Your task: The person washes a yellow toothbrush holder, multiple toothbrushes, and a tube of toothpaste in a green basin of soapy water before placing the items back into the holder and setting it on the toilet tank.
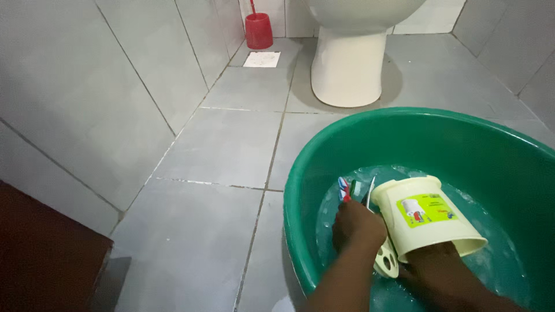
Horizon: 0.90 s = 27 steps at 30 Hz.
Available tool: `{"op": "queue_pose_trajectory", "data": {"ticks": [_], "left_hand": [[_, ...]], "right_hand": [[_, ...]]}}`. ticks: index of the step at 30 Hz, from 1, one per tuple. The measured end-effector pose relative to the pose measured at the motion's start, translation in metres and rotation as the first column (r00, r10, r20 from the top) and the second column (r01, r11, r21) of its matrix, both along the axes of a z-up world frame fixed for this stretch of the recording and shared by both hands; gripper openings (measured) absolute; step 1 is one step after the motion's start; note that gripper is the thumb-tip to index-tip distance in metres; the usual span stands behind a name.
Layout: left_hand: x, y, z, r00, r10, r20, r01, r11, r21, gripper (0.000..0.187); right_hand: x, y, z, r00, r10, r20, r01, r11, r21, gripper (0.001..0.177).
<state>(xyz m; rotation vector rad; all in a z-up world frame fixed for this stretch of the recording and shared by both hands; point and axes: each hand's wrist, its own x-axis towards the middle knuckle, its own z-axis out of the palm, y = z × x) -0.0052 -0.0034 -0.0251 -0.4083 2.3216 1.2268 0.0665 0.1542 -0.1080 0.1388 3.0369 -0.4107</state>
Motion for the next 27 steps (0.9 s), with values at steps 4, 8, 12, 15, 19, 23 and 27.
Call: {"op": "queue_pose_trajectory", "data": {"ticks": [4,8,12,15,19,23,27], "left_hand": [[-0.005,0.005,-0.012,0.999,0.011,-0.038,-0.012,0.999,-0.031,0.043],[-0.006,0.013,-0.009,0.996,0.025,-0.082,-0.025,1.000,-0.004,0.049],[0.002,0.012,0.021,0.997,0.057,-0.046,-0.050,0.989,0.142,0.042],[0.009,0.013,0.050,0.992,0.083,-0.094,-0.058,0.968,0.244,0.040],[0.010,0.021,0.074,0.935,0.042,-0.353,-0.018,0.997,0.073,0.035],[0.008,0.029,0.080,0.797,0.005,-0.603,-0.019,1.000,-0.018,0.030],[-0.006,0.036,0.087,0.737,-0.123,-0.665,0.049,0.990,-0.129,0.037]], "right_hand": [[-0.002,-0.004,-0.003,0.999,-0.034,-0.033,0.033,0.998,-0.045,0.043],[-0.007,-0.004,0.018,0.988,-0.102,-0.118,0.087,0.988,-0.126,0.042],[-0.025,-0.009,0.063,0.850,-0.521,0.075,0.511,0.780,-0.361,0.036],[-0.030,-0.010,0.105,0.757,-0.641,0.126,0.562,0.541,-0.625,0.042],[-0.026,-0.004,0.158,0.753,-0.649,0.107,0.454,0.395,-0.798,0.062],[-0.043,0.009,0.167,0.634,-0.738,0.233,0.073,-0.243,-0.967,0.059],[-0.064,0.034,0.147,0.683,-0.723,-0.105,0.500,0.568,-0.653,0.054]]}}
